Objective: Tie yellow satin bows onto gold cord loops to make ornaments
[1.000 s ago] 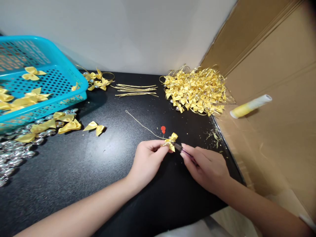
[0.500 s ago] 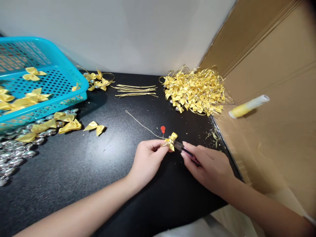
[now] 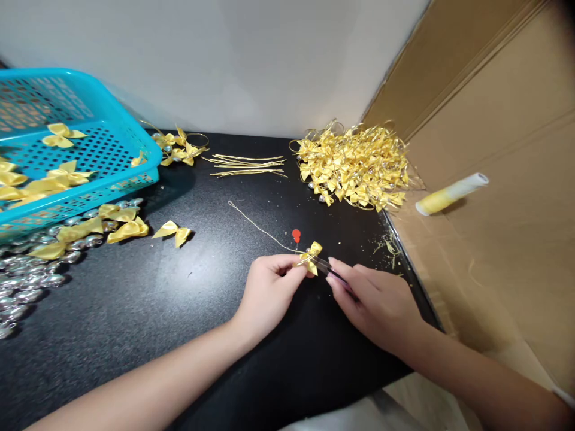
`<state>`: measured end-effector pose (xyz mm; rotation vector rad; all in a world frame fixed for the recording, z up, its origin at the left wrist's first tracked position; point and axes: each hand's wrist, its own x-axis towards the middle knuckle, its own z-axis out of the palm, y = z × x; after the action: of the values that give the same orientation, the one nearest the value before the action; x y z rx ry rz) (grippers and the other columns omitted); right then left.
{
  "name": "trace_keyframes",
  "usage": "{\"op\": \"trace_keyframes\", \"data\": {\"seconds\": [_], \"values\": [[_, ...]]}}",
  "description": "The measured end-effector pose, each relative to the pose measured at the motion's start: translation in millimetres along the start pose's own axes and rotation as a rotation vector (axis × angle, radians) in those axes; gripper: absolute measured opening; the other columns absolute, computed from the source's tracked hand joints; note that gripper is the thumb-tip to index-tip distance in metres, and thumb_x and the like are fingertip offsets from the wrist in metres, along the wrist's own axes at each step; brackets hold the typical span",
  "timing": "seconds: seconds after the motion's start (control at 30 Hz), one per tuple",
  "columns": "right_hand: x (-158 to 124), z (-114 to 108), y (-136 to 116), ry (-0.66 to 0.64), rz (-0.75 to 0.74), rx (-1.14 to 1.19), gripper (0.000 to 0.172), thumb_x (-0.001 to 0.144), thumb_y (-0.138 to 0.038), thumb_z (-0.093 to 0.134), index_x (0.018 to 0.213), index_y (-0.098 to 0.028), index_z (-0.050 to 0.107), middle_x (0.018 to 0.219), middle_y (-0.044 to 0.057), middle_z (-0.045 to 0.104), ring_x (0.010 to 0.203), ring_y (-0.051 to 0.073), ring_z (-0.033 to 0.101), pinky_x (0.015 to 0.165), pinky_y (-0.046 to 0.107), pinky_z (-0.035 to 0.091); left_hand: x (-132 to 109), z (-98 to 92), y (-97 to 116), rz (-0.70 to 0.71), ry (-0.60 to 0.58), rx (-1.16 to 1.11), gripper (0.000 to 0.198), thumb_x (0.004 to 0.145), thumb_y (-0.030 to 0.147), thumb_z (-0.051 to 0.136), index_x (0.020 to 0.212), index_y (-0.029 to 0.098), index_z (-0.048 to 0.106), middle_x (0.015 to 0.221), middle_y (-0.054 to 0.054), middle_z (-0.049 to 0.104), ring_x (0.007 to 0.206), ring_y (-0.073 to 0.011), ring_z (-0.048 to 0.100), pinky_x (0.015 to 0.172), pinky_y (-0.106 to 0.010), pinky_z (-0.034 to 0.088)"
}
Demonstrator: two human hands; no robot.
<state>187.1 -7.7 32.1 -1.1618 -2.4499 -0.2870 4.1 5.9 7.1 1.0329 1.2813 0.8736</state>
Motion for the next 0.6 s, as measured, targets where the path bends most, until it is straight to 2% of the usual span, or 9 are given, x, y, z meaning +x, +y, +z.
{"op": "trace_keyframes", "data": {"seconds": [0.2,0.4,0.53,0.6], "values": [[-1,0,-1,-0.016,-0.029,-0.026,0.019,0.098,-0.022,0.049,0.103,-0.012,0.064,0.067,0.000,0.070,0.053,0.012,0.064,0.052,0.025,0.044,0,0.1,-2,0.003,-0.011,0.009,0.022,0.077,0.029,0.058,0.067,0.019,0.075,0.040,0.007,0.044,0.040,-0.0081,0.034,0.046,-0.023,0.030],[-1,-2,2,-0.003,0.061,0.109,0.016,0.097,-0.023,0.049,0.098,-0.016,0.064,0.076,0.002,0.075,0.059,0.011,0.069,0.057,0.021,0.049,0,-0.2,-1,-0.012,-0.024,0.006,0.023,0.077,0.030,0.057,0.067,0.017,0.073,0.040,0.007,0.043,0.040,-0.0081,0.035,0.044,-0.022,0.027],[-11,-9,11,0.033,0.282,0.277,0.014,0.095,-0.028,0.053,0.098,-0.019,0.064,0.066,-0.002,0.070,0.048,0.009,0.062,0.048,0.018,0.045,0,0.7,-2,-0.026,-0.012,-0.023,0.023,0.079,0.030,0.055,0.064,0.017,0.066,0.043,0.007,0.042,0.039,-0.0077,0.035,0.042,-0.021,0.028],[-19,-10,18,0.067,0.441,0.395,0.021,0.098,-0.033,0.047,0.100,-0.019,0.062,0.057,-0.004,0.061,0.043,0.008,0.054,0.045,0.019,0.042,-1,0.1,-5,0.067,0.000,0.046,0.023,0.082,0.026,0.053,0.063,0.017,0.063,0.046,0.006,0.046,0.041,-0.0080,0.039,0.043,-0.020,0.032]]}}
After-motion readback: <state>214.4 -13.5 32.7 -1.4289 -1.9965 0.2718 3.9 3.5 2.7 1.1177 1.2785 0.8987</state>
